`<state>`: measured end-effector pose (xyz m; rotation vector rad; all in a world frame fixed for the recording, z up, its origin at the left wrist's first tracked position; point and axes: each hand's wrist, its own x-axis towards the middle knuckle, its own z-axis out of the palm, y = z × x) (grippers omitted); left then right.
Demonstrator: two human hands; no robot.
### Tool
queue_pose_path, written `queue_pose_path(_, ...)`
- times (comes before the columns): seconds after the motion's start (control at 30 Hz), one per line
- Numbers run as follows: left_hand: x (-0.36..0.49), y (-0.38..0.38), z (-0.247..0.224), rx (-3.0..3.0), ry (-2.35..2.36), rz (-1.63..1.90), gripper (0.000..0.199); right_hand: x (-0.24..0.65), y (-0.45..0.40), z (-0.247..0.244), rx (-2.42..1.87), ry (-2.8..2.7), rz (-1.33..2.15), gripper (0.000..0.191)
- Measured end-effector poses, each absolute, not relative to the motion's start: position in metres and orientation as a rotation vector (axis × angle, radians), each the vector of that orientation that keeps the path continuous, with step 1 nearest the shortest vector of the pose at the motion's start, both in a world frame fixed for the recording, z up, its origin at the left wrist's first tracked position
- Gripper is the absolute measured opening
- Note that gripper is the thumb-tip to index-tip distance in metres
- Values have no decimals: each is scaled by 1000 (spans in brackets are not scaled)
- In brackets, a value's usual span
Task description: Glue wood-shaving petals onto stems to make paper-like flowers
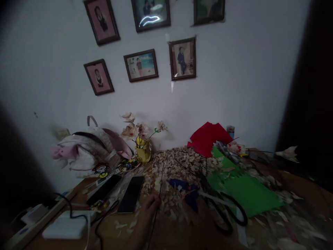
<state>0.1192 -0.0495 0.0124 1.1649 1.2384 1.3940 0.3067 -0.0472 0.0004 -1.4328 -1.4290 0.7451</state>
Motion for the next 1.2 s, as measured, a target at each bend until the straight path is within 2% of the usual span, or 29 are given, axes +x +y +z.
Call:
queue_pose_path(0.37, 118, -47, 7, 1162, 1265, 1401, 31, 309, -45, -5, -1406, -1495, 665, 30)
queue_pose_path(0.57, 119, -47, 6, 1158, 1249, 1400, 26, 310, -47, -9, -1391, -1491, 670, 28)
queue_pose_path(0.93, 118, -48, 9, 1135, 1242, 1396, 28, 307, -44, -4, -1467, -1523, 730, 38)
queue_pose_path(1.2, 121, -48, 12, 1133, 1267, 1421, 28, 309, -40, -25, -1384, -1633, 461, 39)
